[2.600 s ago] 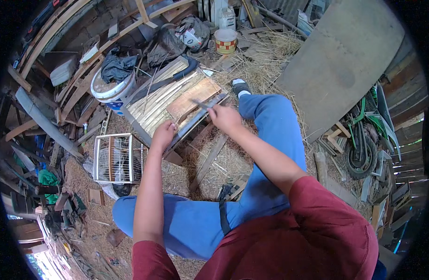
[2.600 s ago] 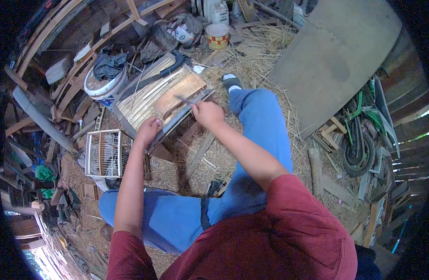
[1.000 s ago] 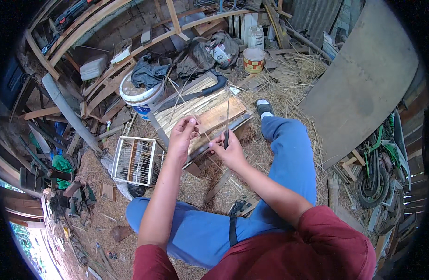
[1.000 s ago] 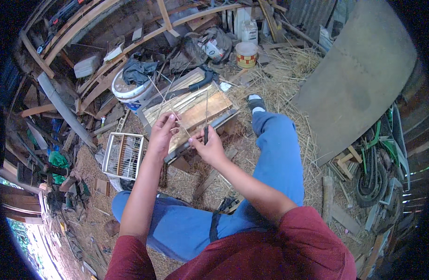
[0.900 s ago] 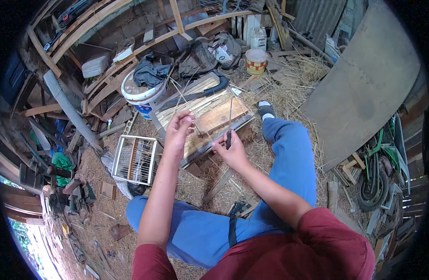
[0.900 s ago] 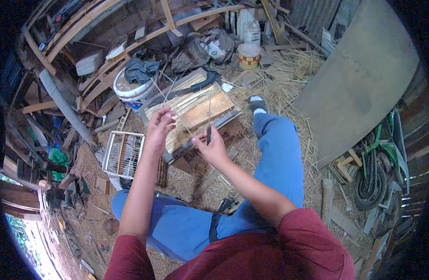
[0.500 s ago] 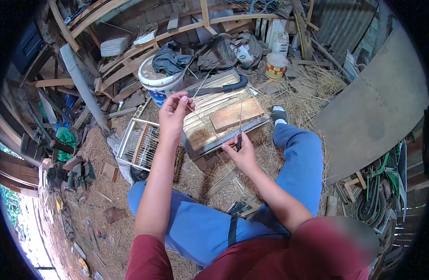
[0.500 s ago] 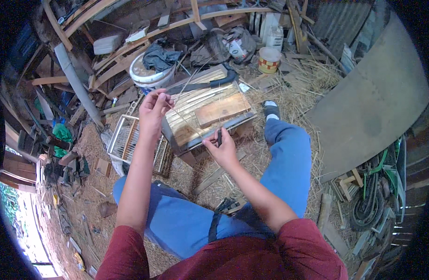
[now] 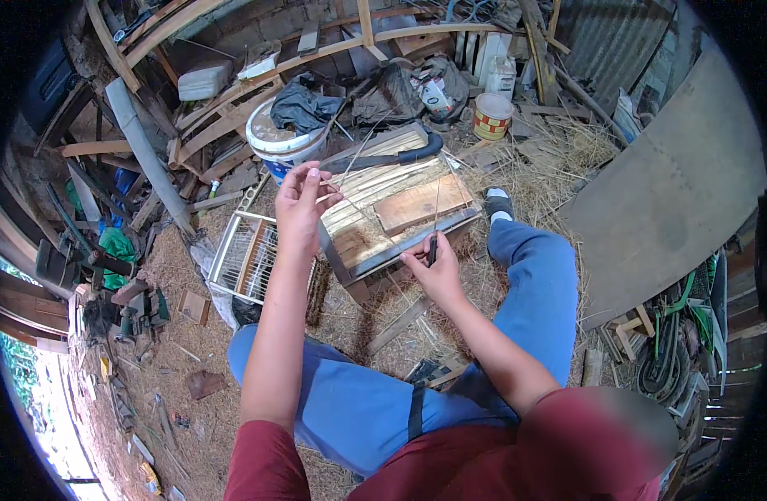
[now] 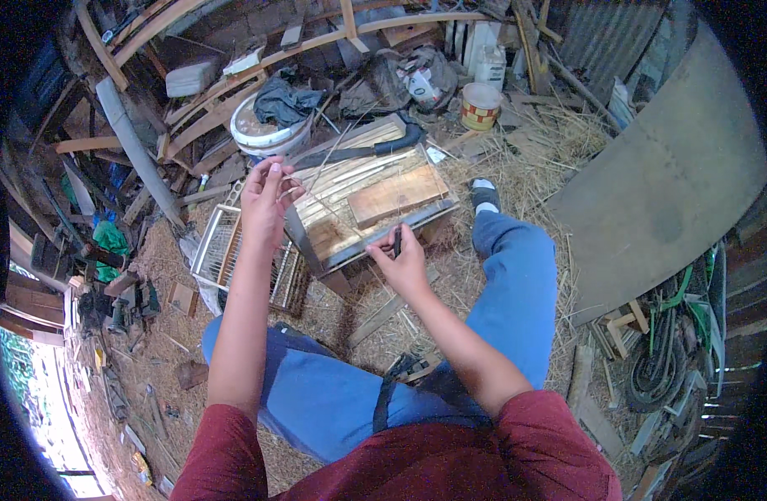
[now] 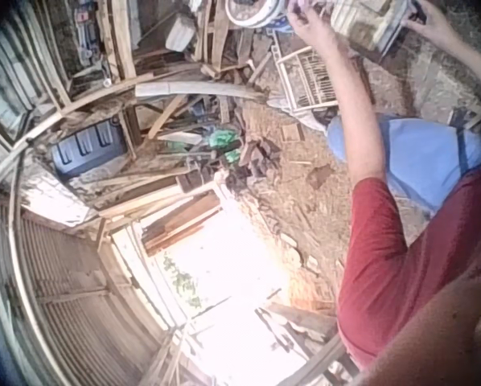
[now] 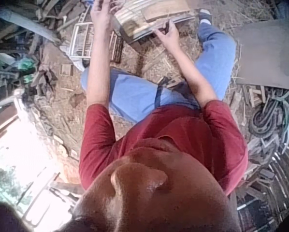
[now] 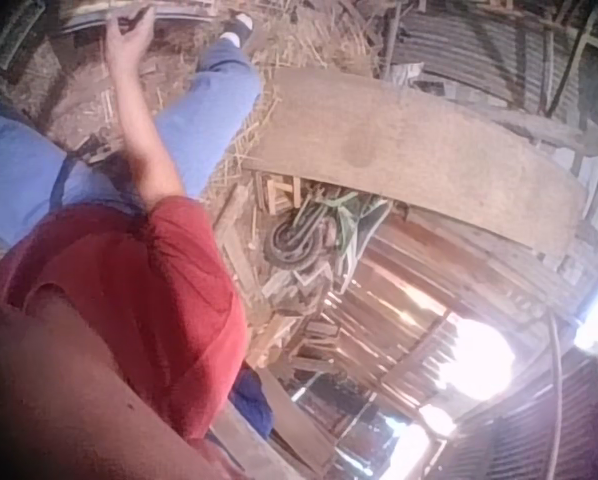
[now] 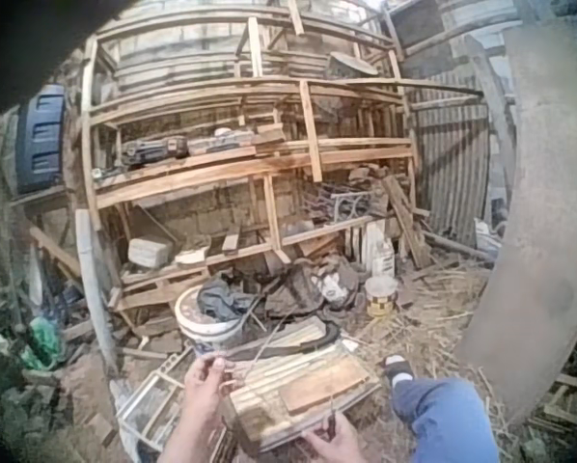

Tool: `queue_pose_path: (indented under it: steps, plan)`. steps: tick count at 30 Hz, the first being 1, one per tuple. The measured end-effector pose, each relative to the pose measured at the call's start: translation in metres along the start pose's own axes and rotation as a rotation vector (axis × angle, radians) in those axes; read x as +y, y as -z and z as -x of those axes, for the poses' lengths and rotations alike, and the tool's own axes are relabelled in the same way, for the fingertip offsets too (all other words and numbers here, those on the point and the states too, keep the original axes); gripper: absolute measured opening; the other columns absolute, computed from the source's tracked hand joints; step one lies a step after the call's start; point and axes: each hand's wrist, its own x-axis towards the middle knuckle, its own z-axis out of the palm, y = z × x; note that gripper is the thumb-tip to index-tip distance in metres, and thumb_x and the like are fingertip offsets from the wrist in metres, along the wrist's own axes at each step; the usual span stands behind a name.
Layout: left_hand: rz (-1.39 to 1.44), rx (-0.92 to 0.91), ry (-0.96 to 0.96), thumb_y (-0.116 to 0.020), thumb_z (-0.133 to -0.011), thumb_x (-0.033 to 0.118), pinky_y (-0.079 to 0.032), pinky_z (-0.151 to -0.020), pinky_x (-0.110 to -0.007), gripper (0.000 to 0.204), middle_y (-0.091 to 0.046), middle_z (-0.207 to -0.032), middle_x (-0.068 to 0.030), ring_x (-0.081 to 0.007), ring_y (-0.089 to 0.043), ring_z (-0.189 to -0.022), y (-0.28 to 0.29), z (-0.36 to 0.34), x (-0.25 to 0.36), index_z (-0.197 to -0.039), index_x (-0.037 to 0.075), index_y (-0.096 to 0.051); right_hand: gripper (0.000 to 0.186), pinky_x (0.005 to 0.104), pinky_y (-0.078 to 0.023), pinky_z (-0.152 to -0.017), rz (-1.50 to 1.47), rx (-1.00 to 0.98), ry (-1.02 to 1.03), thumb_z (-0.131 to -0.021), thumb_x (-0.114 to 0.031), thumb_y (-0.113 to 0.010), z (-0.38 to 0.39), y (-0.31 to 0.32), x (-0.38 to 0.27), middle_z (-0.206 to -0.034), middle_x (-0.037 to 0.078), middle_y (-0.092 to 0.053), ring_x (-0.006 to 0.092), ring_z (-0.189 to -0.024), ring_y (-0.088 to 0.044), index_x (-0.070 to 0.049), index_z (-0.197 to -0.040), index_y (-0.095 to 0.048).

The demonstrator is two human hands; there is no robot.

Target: The person constructs a wooden bird cage by fitting thin wooden sticks into pre-drilled holes in a wooden frame using a small knife.

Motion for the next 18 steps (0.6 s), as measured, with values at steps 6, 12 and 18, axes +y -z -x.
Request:
queue_pose_path:
  steps: [6,12,18]
  plan:
    - [-0.003,-0.040,0.005,-0.060,-0.108,0.026,-0.063,-0.082,-0.039,0.020,-0.070,-0.107,-0.0099,-0.0203,-0.072,-0.088,0.010,-0.003,-0.001,-0.118,0.008,-0.060,0.039,0.0281,-0.052,-0.072,0.117,0.048,0.031,-0.086,-0.001,-0.082,-0.001,0.002,0.000,-0.082,0.007,-0.067,0.0100,-0.077,-0.063,-0.005,-0.090,-0.043]
    - [-0.017,-0.042,0.007,-0.057,-0.109,0.027,-0.063,-0.081,-0.039,0.021,-0.072,-0.105,-0.0108,-0.0215,-0.073,-0.087,0.013,-0.002,0.001,-0.118,0.007,-0.060,0.034,0.0310,-0.053,-0.073,0.228,0.067,0.097,-0.086,-0.005,-0.082,0.002,0.003,-0.011,-0.083,0.009,-0.071,0.0145,-0.076,-0.066,-0.004,-0.091,-0.049]
    - [-0.083,-0.057,-0.016,-0.062,-0.107,0.019,-0.063,-0.084,-0.038,0.021,-0.072,-0.107,-0.0114,-0.0214,-0.073,-0.090,0.007,0.000,0.003,-0.120,0.002,-0.062,0.029,0.0320,-0.054,-0.075,0.294,0.064,0.084,-0.087,-0.010,-0.082,0.001,0.008,-0.015,-0.086,0.010,-0.073,0.0182,-0.078,-0.070,-0.002,-0.093,-0.055]
